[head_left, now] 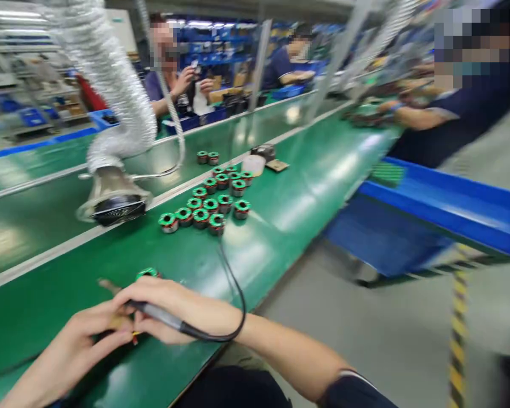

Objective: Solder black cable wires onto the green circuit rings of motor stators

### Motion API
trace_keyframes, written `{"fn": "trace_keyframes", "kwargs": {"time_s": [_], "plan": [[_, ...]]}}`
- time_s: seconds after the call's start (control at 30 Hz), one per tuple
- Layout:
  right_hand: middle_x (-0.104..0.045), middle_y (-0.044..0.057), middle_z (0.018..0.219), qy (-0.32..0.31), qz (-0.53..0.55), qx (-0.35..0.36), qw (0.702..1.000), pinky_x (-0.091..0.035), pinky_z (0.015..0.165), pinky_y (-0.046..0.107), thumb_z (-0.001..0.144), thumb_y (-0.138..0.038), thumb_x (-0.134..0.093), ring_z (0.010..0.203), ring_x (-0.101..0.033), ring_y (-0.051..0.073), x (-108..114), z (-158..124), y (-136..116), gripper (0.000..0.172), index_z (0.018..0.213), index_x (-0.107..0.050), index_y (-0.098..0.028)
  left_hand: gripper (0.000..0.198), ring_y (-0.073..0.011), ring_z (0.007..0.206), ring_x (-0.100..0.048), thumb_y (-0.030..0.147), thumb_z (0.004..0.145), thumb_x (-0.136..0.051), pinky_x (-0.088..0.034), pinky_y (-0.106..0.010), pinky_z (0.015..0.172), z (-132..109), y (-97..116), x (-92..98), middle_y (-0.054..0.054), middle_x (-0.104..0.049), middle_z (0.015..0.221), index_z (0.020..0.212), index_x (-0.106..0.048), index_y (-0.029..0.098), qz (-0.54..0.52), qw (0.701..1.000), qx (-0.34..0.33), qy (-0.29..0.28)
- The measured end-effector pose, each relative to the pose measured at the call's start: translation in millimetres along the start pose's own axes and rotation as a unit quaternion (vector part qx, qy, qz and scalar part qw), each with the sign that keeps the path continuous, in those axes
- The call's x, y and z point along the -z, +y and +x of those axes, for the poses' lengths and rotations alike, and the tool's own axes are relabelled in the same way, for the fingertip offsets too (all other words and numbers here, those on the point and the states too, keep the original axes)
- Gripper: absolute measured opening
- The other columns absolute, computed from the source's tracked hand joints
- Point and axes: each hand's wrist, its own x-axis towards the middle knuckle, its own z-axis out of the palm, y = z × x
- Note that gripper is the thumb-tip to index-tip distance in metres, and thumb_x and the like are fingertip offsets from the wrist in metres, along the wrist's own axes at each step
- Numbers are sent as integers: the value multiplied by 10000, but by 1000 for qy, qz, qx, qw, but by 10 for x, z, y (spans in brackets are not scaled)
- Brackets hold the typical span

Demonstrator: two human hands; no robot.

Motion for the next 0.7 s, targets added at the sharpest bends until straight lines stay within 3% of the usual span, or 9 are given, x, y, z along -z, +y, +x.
{"fn": "trace_keyframes", "kwargs": {"time_s": [0.1,0.17,0.3,0.37,0.47,0.6,0.7], "plan": [[-679,-23,992,31,46,-40,998,-542,975,283,836,11,-720,947,-665,157,-69,-57,2,511,1268,-647,-251,225,-170,818,-717,349,994,-701,-567,-224,776,-33,116,-29,-43,-781,904,851,-832,236,-69,992,53,-87],[-660,-26,998,30,85,-64,994,-552,903,264,860,-3,-714,869,-670,134,-100,-77,24,475,1253,-650,-262,243,-155,797,-686,339,999,-706,-544,-228,770,-22,144,-50,-45,-750,857,827,-808,201,-107,989,64,-78],[-641,-3,1030,125,2,-37,991,-562,826,262,939,-106,-694,850,-669,139,-74,-140,154,355,1243,-655,-285,212,-146,791,-664,302,989,-718,-517,-241,763,-8,123,-139,-33,-735,843,819,-790,197,-116,988,94,43],[-659,18,1087,175,-70,-41,981,-575,891,306,937,-170,-740,925,-683,174,-24,-184,261,373,1273,-641,-296,202,-146,775,-657,300,985,-717,-508,-246,736,6,89,-228,-31,-731,841,826,-785,197,-107,979,120,129],[-676,50,1205,189,-115,-68,973,-576,1003,374,908,-239,-804,1098,-690,232,23,-234,415,457,1318,-610,-293,171,-154,784,-660,292,983,-714,-508,-258,722,41,28,-398,-34,-726,854,861,-786,197,-85,960,135,230],[-671,52,1197,176,-123,-72,974,-597,968,363,940,-221,-759,1082,-696,230,-84,-257,492,444,1343,-589,-295,98,-162,857,-669,225,972,-716,-519,-265,736,73,-10,-575,-44,-696,927,923,-799,209,-37,947,113,300],[-643,56,1153,184,-157,-79,967,-606,907,359,949,-206,-755,1020,-681,230,-255,-276,432,449,1353,-581,-294,88,-163,883,-672,199,972,-712,-522,-257,707,75,16,-627,-60,-678,987,925,-786,198,-22,946,95,310]]}}
